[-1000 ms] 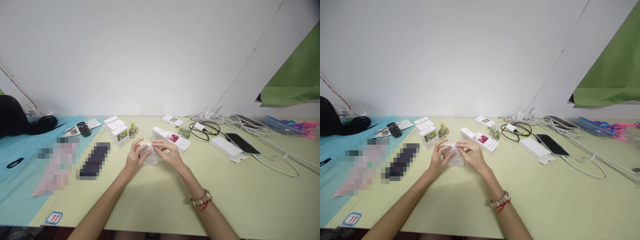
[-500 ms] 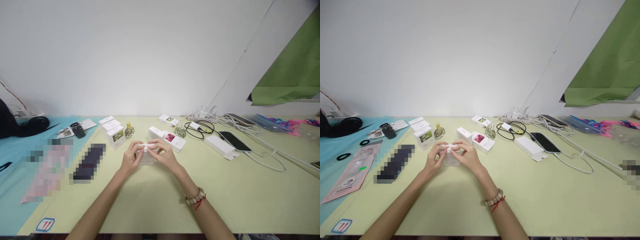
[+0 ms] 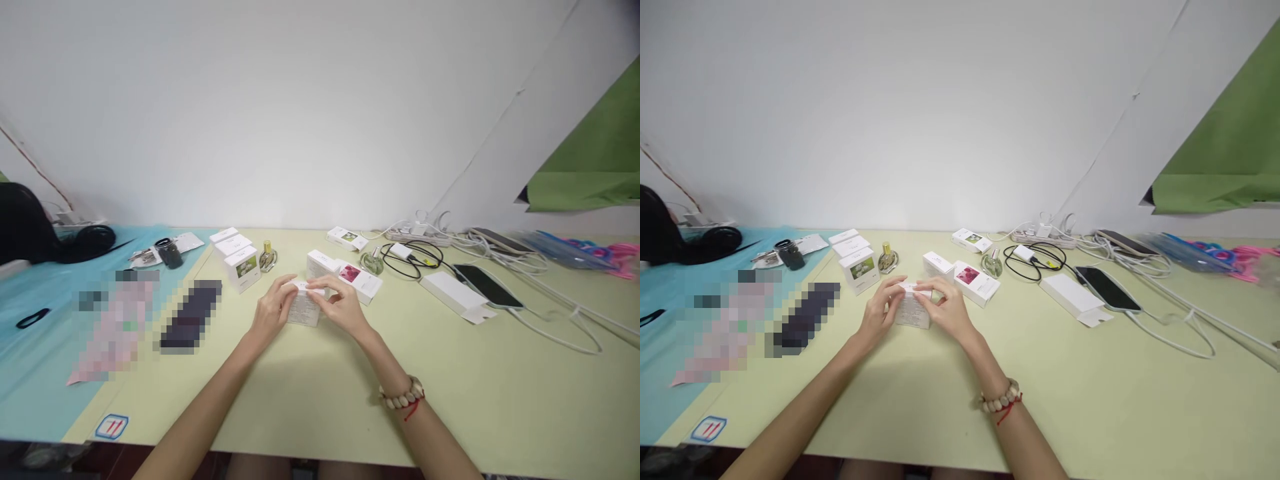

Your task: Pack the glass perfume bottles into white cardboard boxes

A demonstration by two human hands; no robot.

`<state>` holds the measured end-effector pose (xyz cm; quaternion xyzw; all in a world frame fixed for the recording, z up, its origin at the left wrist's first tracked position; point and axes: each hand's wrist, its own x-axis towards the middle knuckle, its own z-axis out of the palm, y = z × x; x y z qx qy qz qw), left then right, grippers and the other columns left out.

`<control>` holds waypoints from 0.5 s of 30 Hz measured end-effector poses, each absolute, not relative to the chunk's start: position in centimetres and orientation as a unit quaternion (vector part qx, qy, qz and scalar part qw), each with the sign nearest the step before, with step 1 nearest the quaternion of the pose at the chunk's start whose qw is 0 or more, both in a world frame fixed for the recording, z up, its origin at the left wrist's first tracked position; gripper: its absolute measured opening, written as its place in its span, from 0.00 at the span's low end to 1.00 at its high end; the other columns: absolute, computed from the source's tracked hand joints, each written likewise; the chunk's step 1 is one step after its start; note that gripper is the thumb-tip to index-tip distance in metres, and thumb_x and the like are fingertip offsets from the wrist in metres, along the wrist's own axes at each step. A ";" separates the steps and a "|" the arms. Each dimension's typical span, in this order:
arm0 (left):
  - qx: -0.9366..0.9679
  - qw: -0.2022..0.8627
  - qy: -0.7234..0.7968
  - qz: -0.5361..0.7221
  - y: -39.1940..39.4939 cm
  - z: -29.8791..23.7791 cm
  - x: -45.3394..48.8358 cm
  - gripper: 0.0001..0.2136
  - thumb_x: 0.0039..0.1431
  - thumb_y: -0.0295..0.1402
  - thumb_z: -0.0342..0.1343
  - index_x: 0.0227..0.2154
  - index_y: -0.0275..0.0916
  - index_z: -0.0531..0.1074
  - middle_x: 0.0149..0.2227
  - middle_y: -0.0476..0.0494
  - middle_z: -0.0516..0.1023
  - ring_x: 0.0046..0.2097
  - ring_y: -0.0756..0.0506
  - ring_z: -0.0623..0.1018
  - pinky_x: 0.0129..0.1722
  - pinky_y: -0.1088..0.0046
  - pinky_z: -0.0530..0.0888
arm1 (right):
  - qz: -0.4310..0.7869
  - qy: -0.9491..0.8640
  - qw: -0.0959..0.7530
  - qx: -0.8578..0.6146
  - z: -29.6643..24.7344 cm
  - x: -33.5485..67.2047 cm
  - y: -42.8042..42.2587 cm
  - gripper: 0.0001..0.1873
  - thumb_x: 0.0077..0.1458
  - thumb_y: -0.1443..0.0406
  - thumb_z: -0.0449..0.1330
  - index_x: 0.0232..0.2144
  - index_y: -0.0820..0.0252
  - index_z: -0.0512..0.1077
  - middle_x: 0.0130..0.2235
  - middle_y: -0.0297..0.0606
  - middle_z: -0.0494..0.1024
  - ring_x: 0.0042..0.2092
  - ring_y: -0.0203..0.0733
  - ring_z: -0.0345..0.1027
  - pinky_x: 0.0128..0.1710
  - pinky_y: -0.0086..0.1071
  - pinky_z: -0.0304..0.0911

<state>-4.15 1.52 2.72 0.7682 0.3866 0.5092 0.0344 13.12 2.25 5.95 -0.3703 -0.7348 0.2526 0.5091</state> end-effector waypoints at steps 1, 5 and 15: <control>0.769 0.009 0.387 0.509 1.6 2.5 -4.2 0.07 0.61 0.29 0.44 0.39 0.41 0.65 0.50 0.40 0.68 0.45 0.49 0.73 0.31 0.79 0.71 | 0.251 -0.723 0.516 -0.385 5.9 13.0 2.2 0.11 0.50 0.59 0.58 0.32 0.57 0.75 0.36 0.42 0.77 0.38 0.43 0.71 0.16 0.24 0.59; 0.775 -0.069 0.396 0.488 1.7 2.1 -4.4 0.06 0.59 0.33 0.48 0.35 0.41 0.69 0.52 0.39 0.67 0.43 0.49 0.75 0.30 0.79 0.72 | 0.264 -0.678 0.539 -0.424 5.6 12.6 2.0 0.14 0.51 0.56 0.56 0.35 0.58 0.75 0.37 0.41 0.77 0.34 0.40 0.70 0.17 0.25 0.64; 0.739 -0.139 0.389 0.532 1.3 2.0 -3.7 0.05 0.56 0.30 0.52 0.28 0.40 0.72 0.49 0.42 0.71 0.42 0.49 0.76 0.31 0.78 0.73 | 0.257 -0.688 0.540 -0.411 5.4 12.6 2.0 0.14 0.53 0.57 0.55 0.38 0.54 0.75 0.40 0.38 0.77 0.37 0.40 0.70 0.19 0.25 0.66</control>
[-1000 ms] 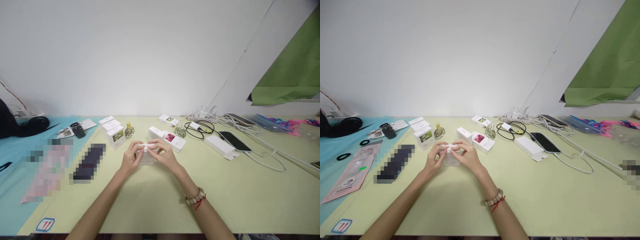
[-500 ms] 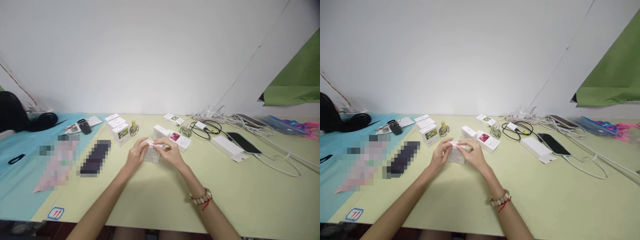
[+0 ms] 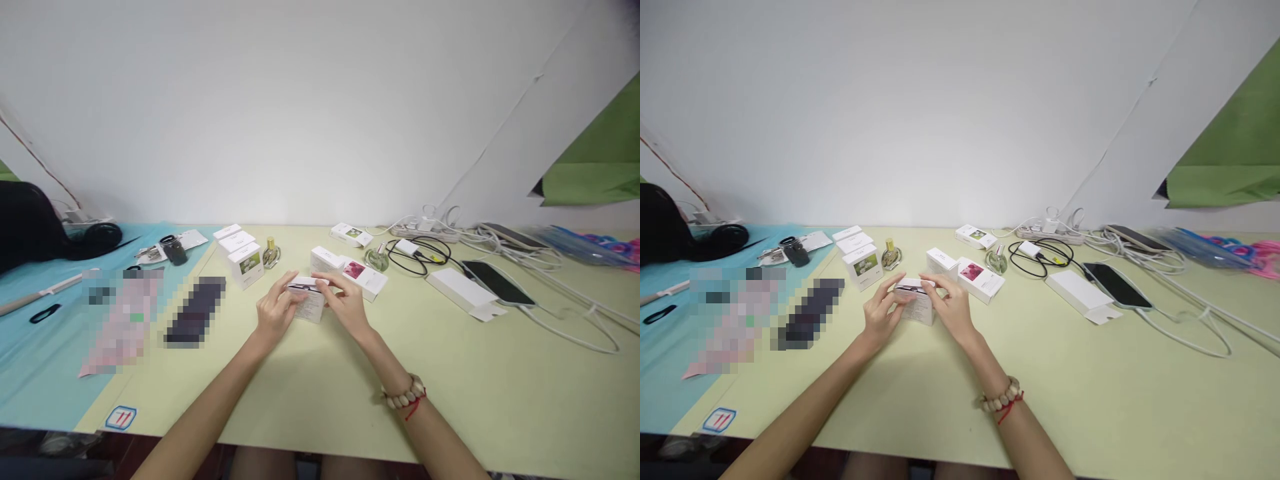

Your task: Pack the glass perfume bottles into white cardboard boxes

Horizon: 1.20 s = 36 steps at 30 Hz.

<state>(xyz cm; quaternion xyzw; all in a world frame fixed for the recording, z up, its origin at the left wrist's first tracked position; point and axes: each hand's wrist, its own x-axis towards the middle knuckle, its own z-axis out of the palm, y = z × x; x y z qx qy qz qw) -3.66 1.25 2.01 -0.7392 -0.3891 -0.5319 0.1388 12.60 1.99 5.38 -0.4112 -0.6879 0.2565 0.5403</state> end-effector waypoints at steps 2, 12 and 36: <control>-0.746 0.120 -0.382 -0.532 1.3 2.0 -3.6 0.05 0.57 0.30 0.51 0.28 0.39 0.71 0.50 0.41 0.70 0.47 0.47 0.75 0.34 0.76 0.74 | 0.252 -0.697 0.537 -0.403 5.4 12.6 2.1 0.14 0.53 0.57 0.55 0.37 0.55 0.75 0.39 0.39 0.77 0.39 0.42 0.70 0.19 0.25 0.66; -0.731 0.096 -0.397 -0.547 1.2 1.8 -3.5 0.09 0.53 0.35 0.56 0.38 0.41 0.71 0.54 0.38 0.64 0.46 0.45 0.74 0.33 0.74 0.76 | 0.270 -0.675 0.539 -0.424 5.1 12.8 2.2 0.14 0.52 0.57 0.56 0.36 0.56 0.76 0.36 0.37 0.78 0.34 0.41 0.72 0.19 0.26 0.68; -0.762 0.112 -0.437 -0.464 0.8 2.9 -3.1 0.10 0.53 0.40 0.55 0.34 0.40 0.70 0.55 0.37 0.62 0.47 0.44 0.73 0.26 0.77 0.73 | 0.279 -0.695 0.530 -0.397 5.5 12.7 1.9 0.13 0.53 0.59 0.55 0.37 0.56 0.75 0.38 0.38 0.77 0.36 0.40 0.70 0.17 0.23 0.64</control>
